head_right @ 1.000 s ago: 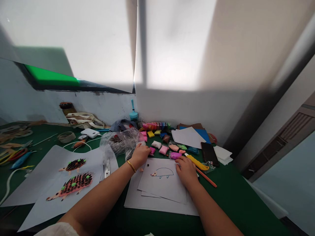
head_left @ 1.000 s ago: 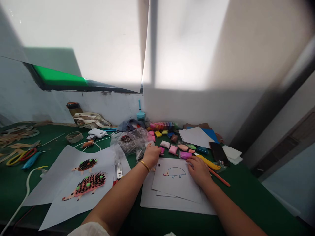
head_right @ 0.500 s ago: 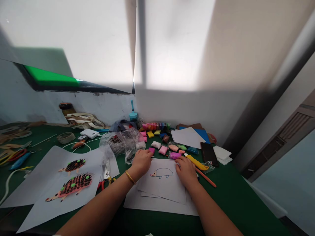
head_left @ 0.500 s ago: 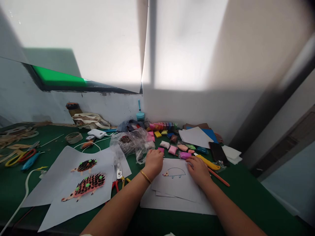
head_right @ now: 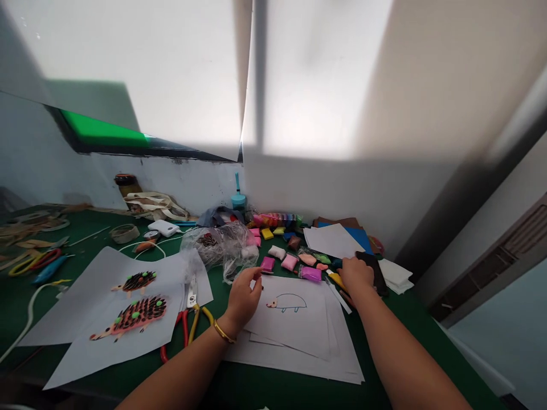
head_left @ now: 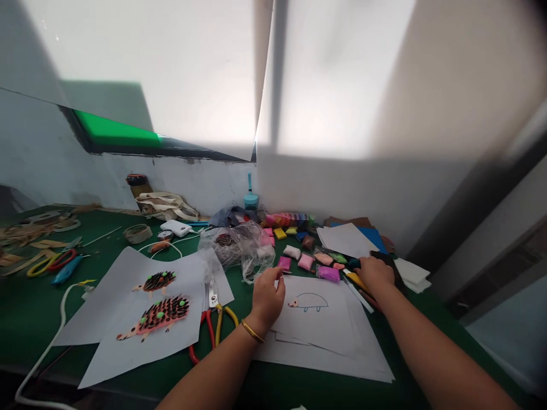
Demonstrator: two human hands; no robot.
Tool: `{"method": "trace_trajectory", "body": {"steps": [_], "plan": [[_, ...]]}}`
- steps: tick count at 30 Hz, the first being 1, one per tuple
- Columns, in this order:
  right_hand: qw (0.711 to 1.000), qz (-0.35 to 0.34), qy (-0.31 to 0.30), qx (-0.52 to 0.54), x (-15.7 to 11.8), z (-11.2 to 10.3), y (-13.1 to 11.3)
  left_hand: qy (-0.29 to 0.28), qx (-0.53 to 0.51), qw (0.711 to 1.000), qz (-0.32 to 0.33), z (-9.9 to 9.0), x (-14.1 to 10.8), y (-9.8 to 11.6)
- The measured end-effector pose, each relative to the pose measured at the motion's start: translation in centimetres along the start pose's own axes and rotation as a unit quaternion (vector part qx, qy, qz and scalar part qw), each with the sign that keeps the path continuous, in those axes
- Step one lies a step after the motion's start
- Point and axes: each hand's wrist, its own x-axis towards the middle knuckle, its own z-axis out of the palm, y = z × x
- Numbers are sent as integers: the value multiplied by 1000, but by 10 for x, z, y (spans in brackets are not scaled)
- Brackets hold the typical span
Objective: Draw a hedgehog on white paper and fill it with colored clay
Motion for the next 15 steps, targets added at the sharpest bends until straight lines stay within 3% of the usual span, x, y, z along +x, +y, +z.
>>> {"method": "trace_trajectory", "body": {"steps": [5,8,11,15], "plan": [[1000,-22,-19,-10,3,-3,0,37,-32,999,5,-1,0,0],[999,-19,-42,1,2,-9,2,31,-27,999,6,-2,0,1],[998,-14,-51,23,-8,-17,6,-36,3,999,27,-2,-2,-1],[994,-31,-25,98,-38,-20,6,-185,67,978,76,2,-9,-4]]}}
